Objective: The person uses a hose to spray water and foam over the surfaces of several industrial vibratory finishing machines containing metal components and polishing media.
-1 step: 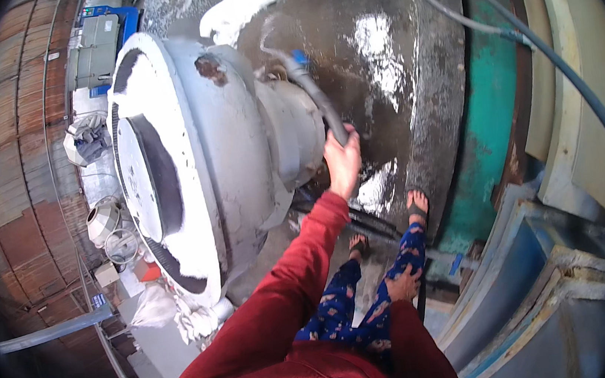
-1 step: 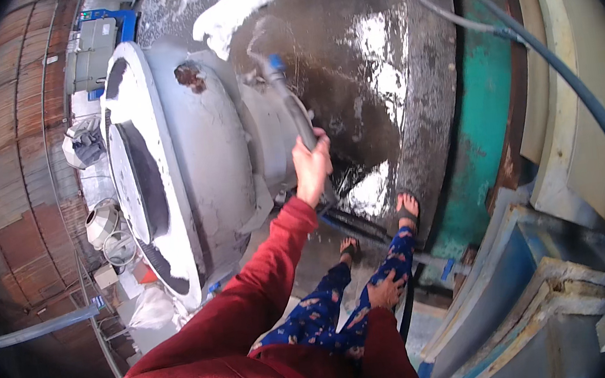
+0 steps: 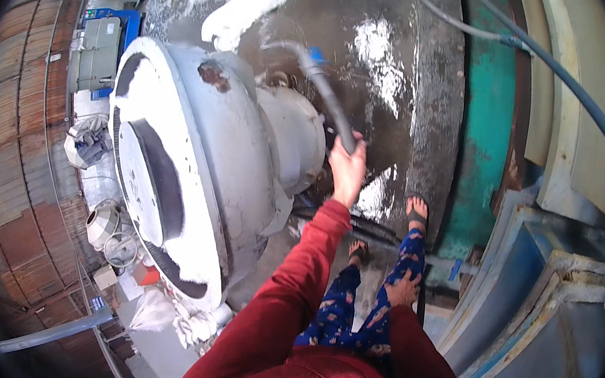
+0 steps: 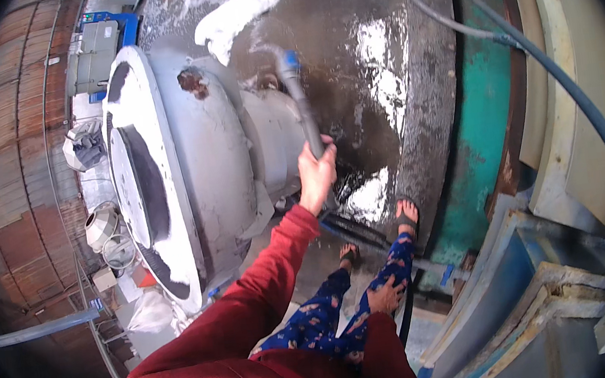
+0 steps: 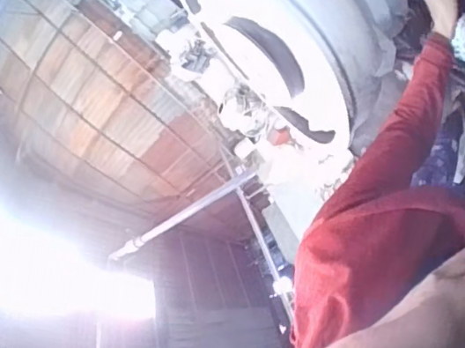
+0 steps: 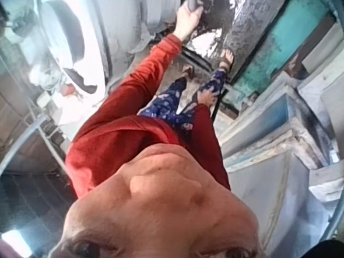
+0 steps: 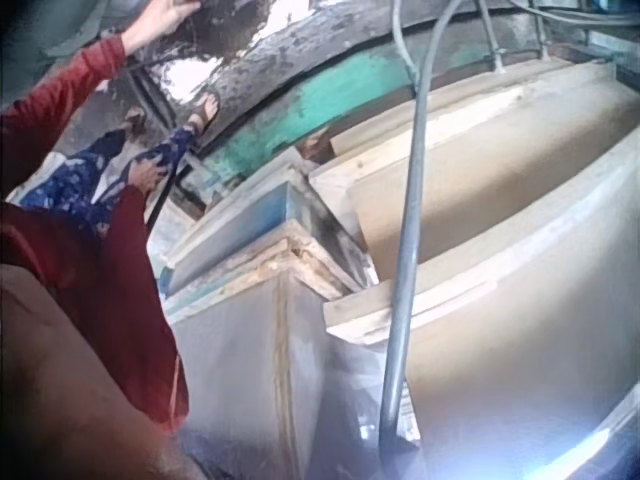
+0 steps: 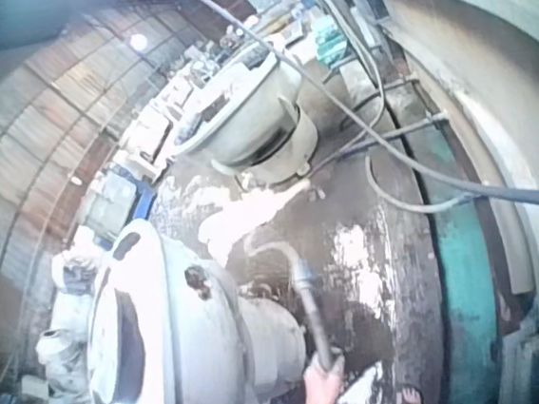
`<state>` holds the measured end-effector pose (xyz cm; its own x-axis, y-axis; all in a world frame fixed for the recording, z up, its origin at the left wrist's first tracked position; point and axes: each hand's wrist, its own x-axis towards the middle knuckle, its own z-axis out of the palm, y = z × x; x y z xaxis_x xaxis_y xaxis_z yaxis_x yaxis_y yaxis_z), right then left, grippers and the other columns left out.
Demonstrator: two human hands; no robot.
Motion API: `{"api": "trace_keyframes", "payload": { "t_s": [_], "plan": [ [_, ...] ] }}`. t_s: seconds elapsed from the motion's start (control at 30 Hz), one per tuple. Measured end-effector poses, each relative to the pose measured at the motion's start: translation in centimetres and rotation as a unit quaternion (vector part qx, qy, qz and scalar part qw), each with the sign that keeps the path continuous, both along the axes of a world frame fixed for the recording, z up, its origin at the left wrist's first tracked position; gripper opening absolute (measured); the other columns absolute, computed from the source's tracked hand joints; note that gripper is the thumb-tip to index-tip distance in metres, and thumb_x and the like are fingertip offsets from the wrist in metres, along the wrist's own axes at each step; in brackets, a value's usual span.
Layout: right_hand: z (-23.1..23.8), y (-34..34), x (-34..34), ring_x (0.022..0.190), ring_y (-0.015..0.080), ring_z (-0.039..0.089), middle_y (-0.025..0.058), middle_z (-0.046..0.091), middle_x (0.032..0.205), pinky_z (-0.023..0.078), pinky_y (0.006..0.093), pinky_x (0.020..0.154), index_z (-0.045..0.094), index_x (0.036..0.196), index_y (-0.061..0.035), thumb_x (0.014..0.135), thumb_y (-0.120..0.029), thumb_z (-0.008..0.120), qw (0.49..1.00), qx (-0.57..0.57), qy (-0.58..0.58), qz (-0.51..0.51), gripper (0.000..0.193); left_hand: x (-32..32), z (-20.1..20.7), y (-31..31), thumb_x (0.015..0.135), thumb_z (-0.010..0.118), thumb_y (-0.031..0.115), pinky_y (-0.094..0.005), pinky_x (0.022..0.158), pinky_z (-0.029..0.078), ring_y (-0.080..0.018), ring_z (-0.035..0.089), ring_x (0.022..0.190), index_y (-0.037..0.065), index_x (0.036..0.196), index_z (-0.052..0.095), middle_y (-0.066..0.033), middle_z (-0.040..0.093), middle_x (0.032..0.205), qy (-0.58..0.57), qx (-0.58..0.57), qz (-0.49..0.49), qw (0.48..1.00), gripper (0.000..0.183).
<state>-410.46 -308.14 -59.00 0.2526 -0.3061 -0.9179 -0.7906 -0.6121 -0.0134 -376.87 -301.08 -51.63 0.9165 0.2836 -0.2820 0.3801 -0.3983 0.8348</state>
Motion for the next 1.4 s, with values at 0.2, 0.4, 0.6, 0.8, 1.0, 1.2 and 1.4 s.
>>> {"api": "trace_keyframes", "payload": {
  "t_s": [0.2, 0.4, 0.6, 0.8, 1.0, 1.2, 1.4],
  "plan": [
    [0.0, -0.3, -0.1, 0.108, 0.0415, 0.044, 0.0195, 0.026, 0.133, 0.044, 0.0470, 0.083, 0.033, 0.125, -0.0144, 0.056, -0.035, 0.076, 0.999, -0.001, -0.027, 0.028, 0.084, 2.8, 0.7, -4.0, 0.079, 0.055, 0.008, -0.0245, 0.042, 0.034, -0.0064, 0.042, 0.047, 0.005, 0.093, 0.054, 0.0019, 0.047, 0.058, 0.003, 0.013, -0.095, 0.995, 0.015],
    [-0.3, -0.1, -0.1, 0.109, 0.0424, 0.043, 0.0192, 0.026, 0.133, 0.046, 0.0479, 0.080, 0.035, 0.124, -0.0129, 0.057, -0.033, 0.076, 0.999, -0.011, -0.027, 0.028, 0.081, 8.8, -3.1, -1.9, 0.080, 0.053, 0.006, -0.0243, 0.036, 0.031, -0.0062, 0.040, 0.041, 0.006, 0.093, 0.052, 0.0016, 0.047, 0.057, -0.026, -0.006, 0.002, 1.000, 0.013],
    [0.1, -0.2, 0.6, 0.107, 0.0430, 0.044, 0.0195, 0.028, 0.132, 0.046, 0.0475, 0.081, 0.037, 0.121, -0.0114, 0.057, -0.033, 0.076, 0.998, -0.016, -0.042, 0.031, 0.078, 10.3, -0.6, 0.3, 0.082, 0.053, 0.005, -0.0227, 0.034, 0.026, -0.0044, 0.033, 0.038, 0.005, 0.097, 0.048, 0.0041, 0.040, 0.054, -0.006, -0.046, -0.009, 0.999, 0.016],
    [-0.4, 0.4, 1.0, 0.107, 0.0400, 0.045, 0.0178, 0.029, 0.132, 0.046, 0.0470, 0.080, 0.038, 0.121, -0.0140, 0.056, -0.033, 0.076, 0.998, -0.036, -0.021, 0.042, 0.077, 10.9, 1.5, 0.0, 0.082, 0.052, 0.005, -0.0218, 0.035, 0.027, -0.0042, 0.032, 0.038, 0.005, 0.095, 0.046, 0.0048, 0.038, 0.054, 0.030, -0.120, 0.052, 0.991, 0.014],
    [-0.4, 0.5, 1.9, 0.107, 0.0358, 0.046, 0.0135, 0.030, 0.132, 0.047, 0.0455, 0.079, 0.038, 0.121, -0.0186, 0.055, -0.034, 0.077, 0.998, -0.044, -0.003, 0.049, 0.078, 12.4, 1.4, 2.5, 0.083, 0.052, 0.005, -0.0227, 0.035, 0.028, -0.0046, 0.032, 0.038, 0.004, 0.092, 0.044, 0.0042, 0.037, 0.053, 0.014, -0.128, 0.099, 0.987, 0.013],
    [-0.6, 0.6, 3.1, 0.111, 0.0387, 0.043, 0.0171, 0.026, 0.135, 0.048, 0.0443, 0.079, 0.037, 0.122, -0.0185, 0.055, -0.036, 0.076, 0.996, -0.034, 0.042, 0.070, 0.080, 13.0, 0.5, 2.6, 0.083, 0.054, 0.005, -0.0232, 0.033, 0.026, -0.0051, 0.032, 0.037, 0.003, 0.094, 0.045, 0.0036, 0.038, 0.053, -0.018, -0.095, 0.127, 0.987, 0.014],
    [-1.1, 1.2, 3.4, 0.110, 0.0373, 0.043, 0.0161, 0.027, 0.134, 0.050, 0.0434, 0.076, 0.037, 0.122, -0.0201, 0.055, -0.038, 0.076, 0.992, -0.048, 0.052, 0.101, 0.079, 13.2, 1.4, 3.0, 0.083, 0.055, 0.007, -0.0237, 0.035, 0.027, -0.0058, 0.031, 0.038, 0.004, 0.093, 0.043, 0.0039, 0.036, 0.053, -0.006, -0.128, 0.143, 0.981, 0.016]
  ]
}}
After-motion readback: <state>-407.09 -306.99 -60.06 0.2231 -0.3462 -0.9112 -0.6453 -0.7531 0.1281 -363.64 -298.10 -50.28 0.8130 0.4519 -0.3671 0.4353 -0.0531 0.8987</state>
